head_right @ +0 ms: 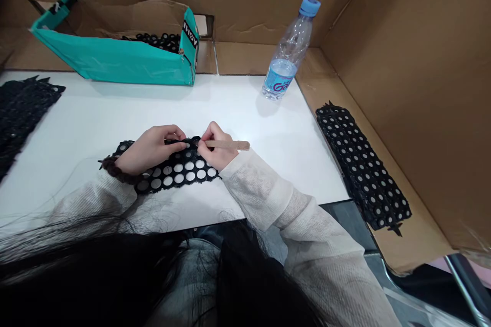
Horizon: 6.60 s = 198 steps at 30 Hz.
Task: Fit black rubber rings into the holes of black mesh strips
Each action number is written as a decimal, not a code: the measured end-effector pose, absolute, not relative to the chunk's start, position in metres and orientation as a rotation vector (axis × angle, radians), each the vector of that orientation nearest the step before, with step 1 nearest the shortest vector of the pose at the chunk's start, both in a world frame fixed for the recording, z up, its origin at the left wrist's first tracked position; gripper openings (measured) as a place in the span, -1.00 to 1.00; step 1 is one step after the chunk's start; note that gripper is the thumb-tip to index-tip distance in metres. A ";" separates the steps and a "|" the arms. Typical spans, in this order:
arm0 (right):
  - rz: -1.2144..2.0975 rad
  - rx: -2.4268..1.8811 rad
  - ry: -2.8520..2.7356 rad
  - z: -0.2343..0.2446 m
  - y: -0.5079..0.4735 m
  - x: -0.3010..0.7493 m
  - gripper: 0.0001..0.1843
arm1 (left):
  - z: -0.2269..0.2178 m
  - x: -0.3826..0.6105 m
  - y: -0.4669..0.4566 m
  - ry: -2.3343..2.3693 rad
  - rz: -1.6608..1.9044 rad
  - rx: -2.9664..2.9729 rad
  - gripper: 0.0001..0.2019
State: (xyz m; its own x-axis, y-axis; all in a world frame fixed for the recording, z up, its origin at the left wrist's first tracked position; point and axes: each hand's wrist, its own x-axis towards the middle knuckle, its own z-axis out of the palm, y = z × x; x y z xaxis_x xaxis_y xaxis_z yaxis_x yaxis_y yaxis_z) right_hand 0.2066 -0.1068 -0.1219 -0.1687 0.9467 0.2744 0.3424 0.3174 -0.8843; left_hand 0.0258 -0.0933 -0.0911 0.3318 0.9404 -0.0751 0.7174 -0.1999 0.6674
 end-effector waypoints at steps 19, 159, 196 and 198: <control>1.071 -1.130 -1.350 -0.122 -0.099 0.206 -0.79 | -0.095 0.033 -0.095 1.538 0.534 1.993 -0.85; 1.085 -1.118 -1.635 -0.125 -0.135 0.245 -0.79 | -0.092 0.055 -0.109 1.189 0.561 2.078 -0.83; 0.873 -1.315 -1.422 -0.127 -0.116 0.247 -0.74 | -0.071 -0.003 -0.077 1.137 0.105 2.078 -0.68; 0.802 -1.357 -1.456 -0.133 -0.114 0.256 -0.74 | -0.068 -0.014 -0.082 1.064 -0.056 2.145 -0.71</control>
